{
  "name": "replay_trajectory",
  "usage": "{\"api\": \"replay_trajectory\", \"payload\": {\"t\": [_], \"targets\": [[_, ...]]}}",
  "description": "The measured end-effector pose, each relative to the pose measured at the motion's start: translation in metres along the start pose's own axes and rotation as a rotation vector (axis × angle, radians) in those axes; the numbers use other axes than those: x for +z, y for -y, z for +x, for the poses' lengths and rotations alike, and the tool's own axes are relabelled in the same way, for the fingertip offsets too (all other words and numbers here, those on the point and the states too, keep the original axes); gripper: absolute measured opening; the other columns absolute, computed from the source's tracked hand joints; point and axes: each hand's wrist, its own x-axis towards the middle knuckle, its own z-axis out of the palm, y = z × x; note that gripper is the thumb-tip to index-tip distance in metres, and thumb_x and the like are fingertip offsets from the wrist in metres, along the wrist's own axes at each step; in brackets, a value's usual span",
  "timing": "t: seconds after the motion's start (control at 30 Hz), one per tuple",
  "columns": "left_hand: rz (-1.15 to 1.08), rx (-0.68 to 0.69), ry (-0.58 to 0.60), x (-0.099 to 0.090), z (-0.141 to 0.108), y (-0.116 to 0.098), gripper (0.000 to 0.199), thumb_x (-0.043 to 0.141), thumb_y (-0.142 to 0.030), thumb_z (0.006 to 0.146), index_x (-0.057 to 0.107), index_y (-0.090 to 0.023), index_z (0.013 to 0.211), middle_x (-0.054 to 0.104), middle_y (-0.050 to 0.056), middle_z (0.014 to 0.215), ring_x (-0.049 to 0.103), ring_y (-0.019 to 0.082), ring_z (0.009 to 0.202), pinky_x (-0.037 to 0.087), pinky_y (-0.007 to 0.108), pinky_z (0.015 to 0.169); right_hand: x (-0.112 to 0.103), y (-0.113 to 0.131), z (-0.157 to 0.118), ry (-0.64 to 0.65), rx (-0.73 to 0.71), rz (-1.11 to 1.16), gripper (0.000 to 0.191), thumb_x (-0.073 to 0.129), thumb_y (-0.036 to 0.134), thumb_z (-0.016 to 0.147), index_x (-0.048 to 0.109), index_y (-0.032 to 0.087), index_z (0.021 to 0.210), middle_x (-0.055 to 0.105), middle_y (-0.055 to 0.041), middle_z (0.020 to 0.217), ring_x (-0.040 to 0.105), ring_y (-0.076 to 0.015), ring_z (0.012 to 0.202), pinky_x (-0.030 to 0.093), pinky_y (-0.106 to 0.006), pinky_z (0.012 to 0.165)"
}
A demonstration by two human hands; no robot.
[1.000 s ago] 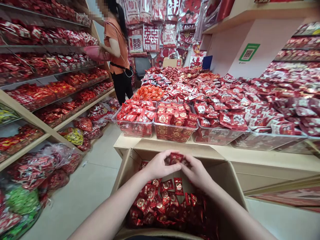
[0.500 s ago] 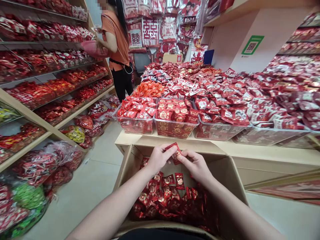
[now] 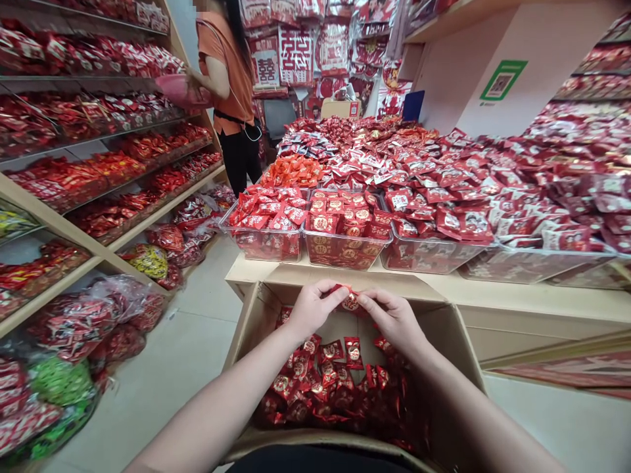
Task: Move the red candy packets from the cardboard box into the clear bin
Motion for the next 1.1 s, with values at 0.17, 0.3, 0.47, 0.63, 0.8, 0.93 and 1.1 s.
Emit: {"api": "replay_trajectory", "payload": {"t": [0.17,0.3,0.47,0.63,0.8,0.93,1.1], "targets": [[-0.358,-0.113,-0.013,0.008,-0.003,-0.005,0.018,0.064,-0.03,0.066,0.065,-0.013,0.072,0.062,0.001,0.065,0.054,0.011,0.062,0.043,0.024,0.064,0.0,0.007,0.001,-0.045,-0.005,0.044,0.02,0.051,0.034,0.076,0.059,0.019,0.066,0.058,-0.0006,0.06,0.051,-0.0136,0.057,0.041,-0.025,0.057],[-0.51,-0.208,-0.017,0.013,-0.005,-0.006,0.018,0.066,-0.029,0.063,0.064,-0.013,0.072,0.063,0.001,0.064,0.054,0.009,0.059,0.043,0.022,0.063,0.002,0.008,0.001,-0.042,0.049,0.145,0.022,0.052,0.036,0.075,0.057,0.018,0.064,0.056,0.0004,0.057,0.05,-0.0121,0.055,0.041,-0.024,0.054],[-0.36,-0.119,-0.101,0.009,-0.002,-0.003,0.024,0.067,-0.032,0.062,0.063,-0.012,0.076,0.064,0.002,0.067,0.055,0.011,0.061,0.045,0.025,0.063,0.004,0.002,0.0,-0.01,0.233,0.372,0.024,0.059,0.041,0.069,0.052,0.018,0.075,0.059,0.0005,0.063,0.053,-0.0115,0.049,0.045,-0.026,0.049],[-0.214,-0.074,-0.125,0.007,-0.002,0.002,0.022,0.064,-0.034,0.065,0.064,-0.013,0.07,0.064,0.002,0.065,0.054,0.011,0.059,0.044,0.023,0.058,0.007,-0.005,0.002,-0.062,0.213,0.435,0.02,0.061,0.036,0.068,0.053,0.018,0.069,0.059,-0.0002,0.064,0.054,-0.0117,0.057,0.048,-0.026,0.055],[-0.26,-0.133,-0.149,0.008,-0.004,0.001,0.025,0.068,-0.031,0.061,0.062,-0.014,0.078,0.064,0.001,0.068,0.056,0.011,0.062,0.044,0.023,0.061,0.011,-0.007,0.003,-0.138,0.255,0.523,0.019,0.065,0.033,0.066,0.056,0.018,0.075,0.059,-0.0002,0.07,0.053,-0.0115,0.061,0.047,-0.024,0.055],[-0.185,-0.112,-0.18,0.007,-0.006,-0.001,0.027,0.07,-0.028,0.058,0.061,-0.012,0.077,0.063,0.002,0.069,0.055,0.01,0.063,0.043,0.022,0.062,0.011,-0.006,0.004,-0.183,0.298,0.586,0.021,0.064,0.033,0.066,0.059,0.018,0.08,0.059,-0.0004,0.069,0.051,-0.0097,0.056,0.043,-0.021,0.05],[-0.255,-0.115,-0.19,0.007,-0.008,0.001,0.022,0.071,-0.028,0.057,0.059,-0.012,0.068,0.062,0.001,0.063,0.053,0.009,0.058,0.041,0.021,0.059,0.011,-0.003,0.005,-0.155,0.327,0.602,0.02,0.063,0.035,0.068,0.059,0.016,0.065,0.058,-0.0015,0.06,0.047,-0.0093,0.051,0.041,-0.022,0.049]]}}
